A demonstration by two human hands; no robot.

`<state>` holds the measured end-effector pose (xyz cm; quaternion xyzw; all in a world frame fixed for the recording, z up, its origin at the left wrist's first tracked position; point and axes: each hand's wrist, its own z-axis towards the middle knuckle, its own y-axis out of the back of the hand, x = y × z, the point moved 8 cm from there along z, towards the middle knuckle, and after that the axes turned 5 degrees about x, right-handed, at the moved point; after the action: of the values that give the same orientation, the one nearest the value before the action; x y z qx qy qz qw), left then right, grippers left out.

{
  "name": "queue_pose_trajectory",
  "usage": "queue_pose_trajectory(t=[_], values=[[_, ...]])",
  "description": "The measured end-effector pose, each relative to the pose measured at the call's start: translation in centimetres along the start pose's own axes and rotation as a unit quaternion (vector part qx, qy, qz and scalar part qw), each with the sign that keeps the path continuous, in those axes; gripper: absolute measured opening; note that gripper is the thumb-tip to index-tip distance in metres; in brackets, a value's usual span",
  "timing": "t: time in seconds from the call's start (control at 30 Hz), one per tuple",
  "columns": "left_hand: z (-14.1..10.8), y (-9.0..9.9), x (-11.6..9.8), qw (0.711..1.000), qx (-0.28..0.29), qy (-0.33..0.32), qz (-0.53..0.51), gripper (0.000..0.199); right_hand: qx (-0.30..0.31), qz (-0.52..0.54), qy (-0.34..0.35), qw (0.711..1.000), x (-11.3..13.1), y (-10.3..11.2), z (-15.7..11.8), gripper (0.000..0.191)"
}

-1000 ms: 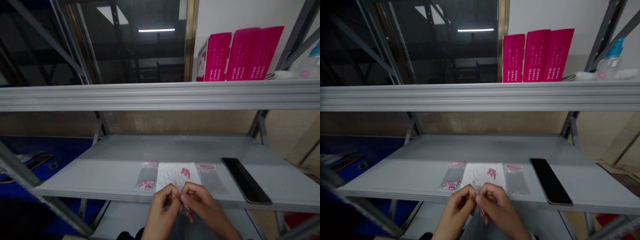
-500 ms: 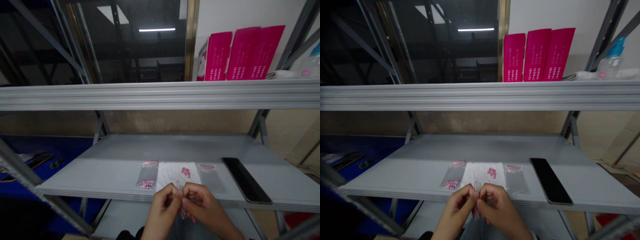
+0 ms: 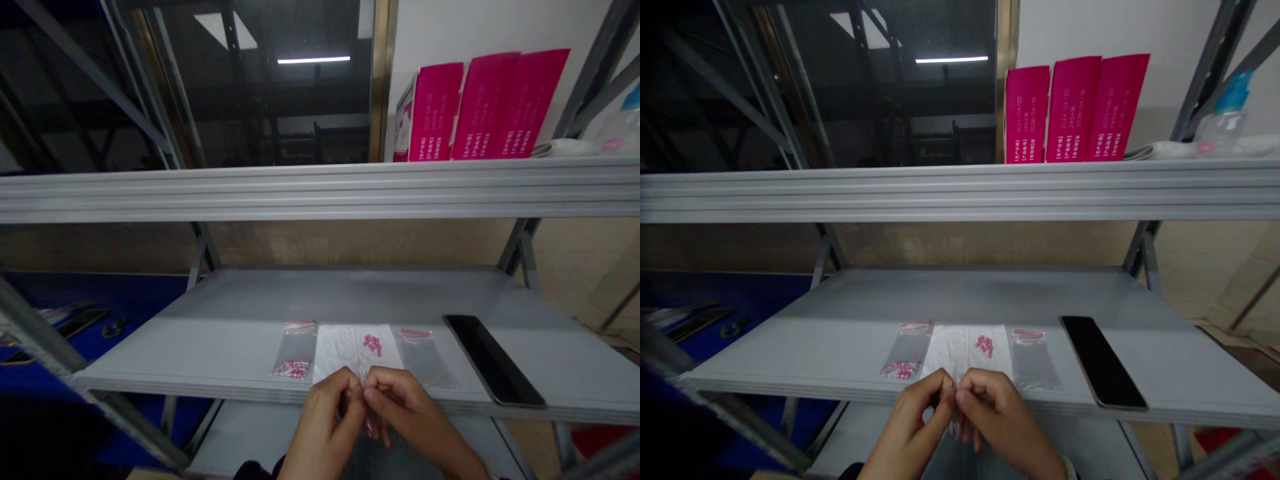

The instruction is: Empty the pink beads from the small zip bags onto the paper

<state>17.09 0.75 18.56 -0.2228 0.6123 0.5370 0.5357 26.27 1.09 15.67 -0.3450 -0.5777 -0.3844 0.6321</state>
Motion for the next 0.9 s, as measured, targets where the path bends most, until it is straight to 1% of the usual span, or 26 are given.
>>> queue_pose_trajectory(t=[0.07, 0.17, 0.3, 0.37, 0.47, 0.53, 0.57, 0.6, 0.63, 0.7, 0.73, 0.77, 0.8, 0.9], values=[[0.3, 0.1, 0.2, 1.000, -0.008, 0.006, 0.027, 0.023, -0.011, -0.015, -0.010, 1.000, -0.2, 0.2, 0.0, 0.039], [0.5, 0.3, 0.5, 0.998, -0.039, 0.015, 0.053, 0.019, -0.044, -0.037, -0.015, 0.998, -0.1, 0.5, 0.0, 0.028], [0.6, 0.5, 0.7, 0.995, -0.070, 0.022, 0.066, 0.020, -0.060, -0.055, -0.030, 0.996, 0.0, 0.7, 0.0, 0.020], [0.4, 1.0, 0.5, 0.992, -0.100, 0.018, 0.080, 0.021, -0.089, -0.081, -0.038, 0.992, 0.1, 1.3, -0.2, 0.019], [-0.2, 2.2, -0.3, 0.982, -0.160, -0.014, 0.103, 0.025, -0.125, -0.115, -0.046, 0.984, 0.6, 2.2, -0.5, 0.019], [-0.8, 2.9, -1.0, 0.974, -0.189, -0.056, 0.113, 0.029, -0.117, -0.110, -0.051, 0.986, 0.9, 2.3, -0.5, 0.017], [-1.1, 3.0, -1.3, 0.971, -0.193, -0.083, 0.114, 0.026, -0.108, -0.100, -0.054, 0.988, 1.0, 2.2, -0.5, 0.016], [-1.3, 2.9, -1.7, 0.970, -0.185, -0.112, 0.114, 0.016, -0.097, -0.090, -0.056, 0.990, 1.1, 2.0, -0.5, 0.015], [-1.5, 2.6, -1.8, 0.970, -0.164, -0.137, 0.115, 0.015, -0.084, -0.080, -0.060, 0.991, 1.1, 1.7, -0.5, 0.013], [-1.6, 1.5, -1.8, 0.973, -0.098, -0.172, 0.114, 0.069, -0.060, -0.065, -0.069, 0.994, 1.0, 1.3, -0.4, 0.011], [-1.6, 1.0, -1.6, 0.975, -0.067, -0.178, 0.112, 0.087, -0.056, -0.064, -0.070, 0.994, 1.0, 1.2, -0.4, 0.011], [-1.5, 0.6, -1.4, 0.977, -0.043, -0.177, 0.109, 0.092, -0.059, -0.068, -0.068, 0.994, 1.0, 1.2, -0.4, 0.011], [-1.3, 0.3, -1.1, 0.979, -0.029, -0.173, 0.102, 0.090, -0.070, -0.077, -0.063, 0.993, 1.0, 1.4, -0.5, 0.012], [-0.8, 0.1, -0.9, 0.984, -0.019, -0.163, 0.067, 0.080, -0.096, -0.106, -0.061, 0.988, 0.8, 2.1, -0.7, 0.015]])
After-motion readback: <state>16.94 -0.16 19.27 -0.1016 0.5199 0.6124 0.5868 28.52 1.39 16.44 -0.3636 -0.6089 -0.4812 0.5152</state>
